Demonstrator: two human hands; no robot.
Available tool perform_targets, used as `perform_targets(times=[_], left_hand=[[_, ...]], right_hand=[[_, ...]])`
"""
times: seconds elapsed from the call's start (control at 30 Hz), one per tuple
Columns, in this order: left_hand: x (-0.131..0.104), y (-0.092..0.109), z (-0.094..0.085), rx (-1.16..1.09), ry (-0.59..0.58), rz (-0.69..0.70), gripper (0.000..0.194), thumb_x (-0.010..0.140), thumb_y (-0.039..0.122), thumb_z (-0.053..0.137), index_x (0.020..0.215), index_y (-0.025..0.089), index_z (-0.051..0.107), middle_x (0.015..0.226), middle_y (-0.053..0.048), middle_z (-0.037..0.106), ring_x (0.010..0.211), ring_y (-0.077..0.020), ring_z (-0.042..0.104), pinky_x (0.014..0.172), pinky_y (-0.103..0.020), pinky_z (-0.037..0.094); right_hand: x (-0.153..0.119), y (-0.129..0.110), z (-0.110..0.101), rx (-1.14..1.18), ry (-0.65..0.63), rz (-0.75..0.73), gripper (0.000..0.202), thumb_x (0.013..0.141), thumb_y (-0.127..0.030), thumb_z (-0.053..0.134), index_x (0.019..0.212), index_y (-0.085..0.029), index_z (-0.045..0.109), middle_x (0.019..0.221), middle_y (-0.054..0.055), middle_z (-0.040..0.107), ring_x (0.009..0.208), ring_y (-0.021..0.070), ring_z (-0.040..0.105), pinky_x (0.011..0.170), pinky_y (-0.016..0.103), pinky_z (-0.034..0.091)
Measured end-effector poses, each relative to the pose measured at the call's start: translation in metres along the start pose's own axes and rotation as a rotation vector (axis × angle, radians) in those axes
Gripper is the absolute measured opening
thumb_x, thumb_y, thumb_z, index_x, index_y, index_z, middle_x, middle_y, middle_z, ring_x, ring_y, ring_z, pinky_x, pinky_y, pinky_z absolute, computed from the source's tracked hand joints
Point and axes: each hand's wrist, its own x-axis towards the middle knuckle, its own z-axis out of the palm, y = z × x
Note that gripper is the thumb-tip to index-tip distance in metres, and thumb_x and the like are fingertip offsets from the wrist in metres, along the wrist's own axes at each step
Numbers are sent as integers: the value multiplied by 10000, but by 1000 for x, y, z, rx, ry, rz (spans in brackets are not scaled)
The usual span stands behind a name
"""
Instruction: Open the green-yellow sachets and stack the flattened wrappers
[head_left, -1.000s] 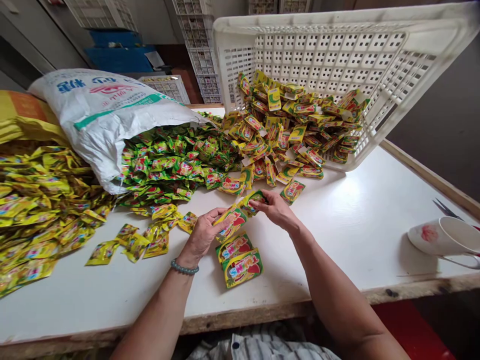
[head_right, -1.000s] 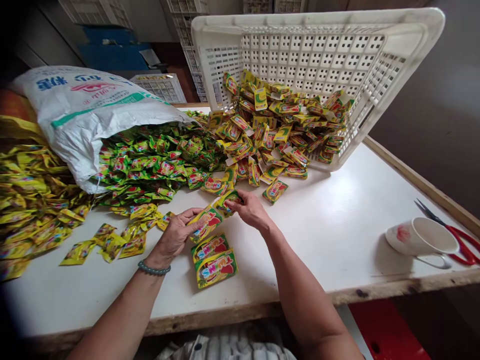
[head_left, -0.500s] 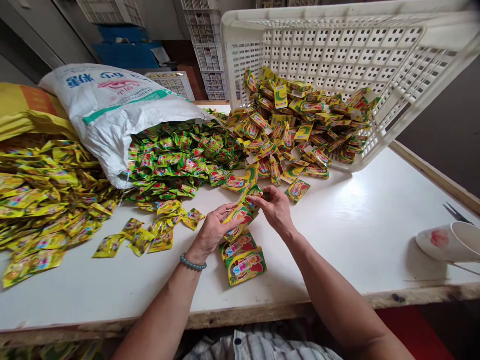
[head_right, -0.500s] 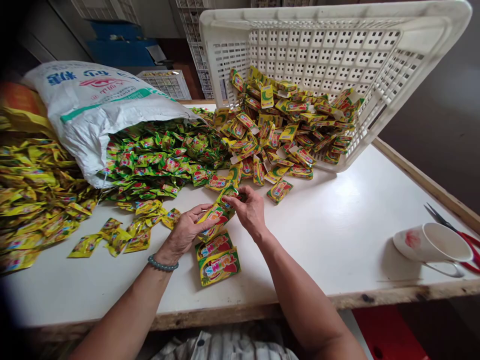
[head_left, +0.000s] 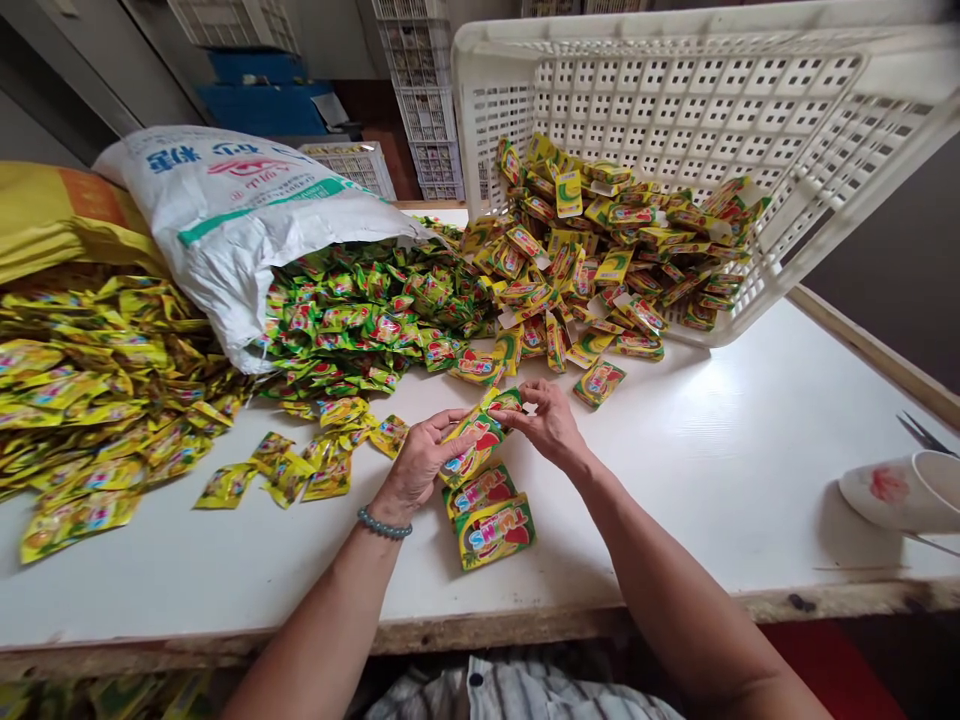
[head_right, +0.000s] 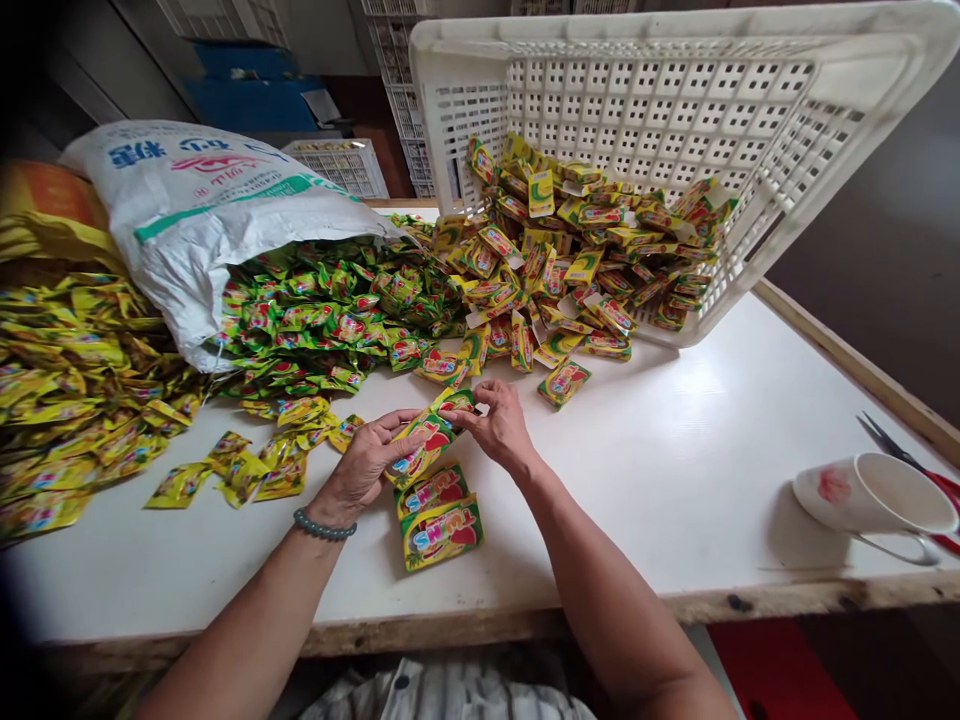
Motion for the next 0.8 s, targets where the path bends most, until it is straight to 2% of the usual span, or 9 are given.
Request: perform_targets(times=[0.1,0.2,0.47,0.57,0.67,0.73,0.8], left_hand=[[1,0,-1,3,-1,6,441,612,246,885,997,136,699,844,-57,766,676,-154,700,628,-223,561],[0,1,-2,-13,7,11,458,610,256,885,1010,136,696,855,-61,766,669,-156,700,627,-230,563],[1,2,1,63,31,12,566,499,218,923,1008,142,685,860,-50,765,690,-177,701,636,-246,558],[2,1,2,66,21,7,556,508,234,920,1008,142,695,872,-55,765,720,-187,705,660,-258,560],[1,0,1,94,9,23,522,525,222,916,1001,153,713,877,-39,765,722,-166,699,674,-240,554],[1,-2,1,118,5,17,494,546,216,910,999,155,722,878,-34,764,715,-150,693,676,-225,548],[1,-2,2,114,17,-4,499,557,230,907,1013,148,721,877,-43,763,708,-150,692,670,-228,547]], right_hand=[[-1,-1,-4,0,-69,15,477,731,-633,688,574,-186,628,886,63,575,952,235,483,857,367,388],[-2,-2,-4,2,-60,32,384,730,-565,734,637,-195,698,978,71,602,1018,249,478,887,369,390],[0,-4,-3,-73,-66,30,384,683,-382,827,508,-171,558,989,71,648,1035,258,475,929,389,386],[0,-6,-7,-101,-64,52,333,663,-315,843,523,-169,578,1059,71,652,1084,271,465,956,407,380],[-2,-8,-6,-153,-59,-2,246,647,-230,843,547,-171,626,1105,70,645,1124,289,442,975,431,375],[-3,-10,-5,-182,-112,-61,187,653,-170,825,565,-174,660,1144,66,637,1162,300,421,993,441,366],[-2,-10,-6,-161,-207,-70,146,717,-183,787,602,-182,698,1180,59,633,1188,301,415,1010,447,357]])
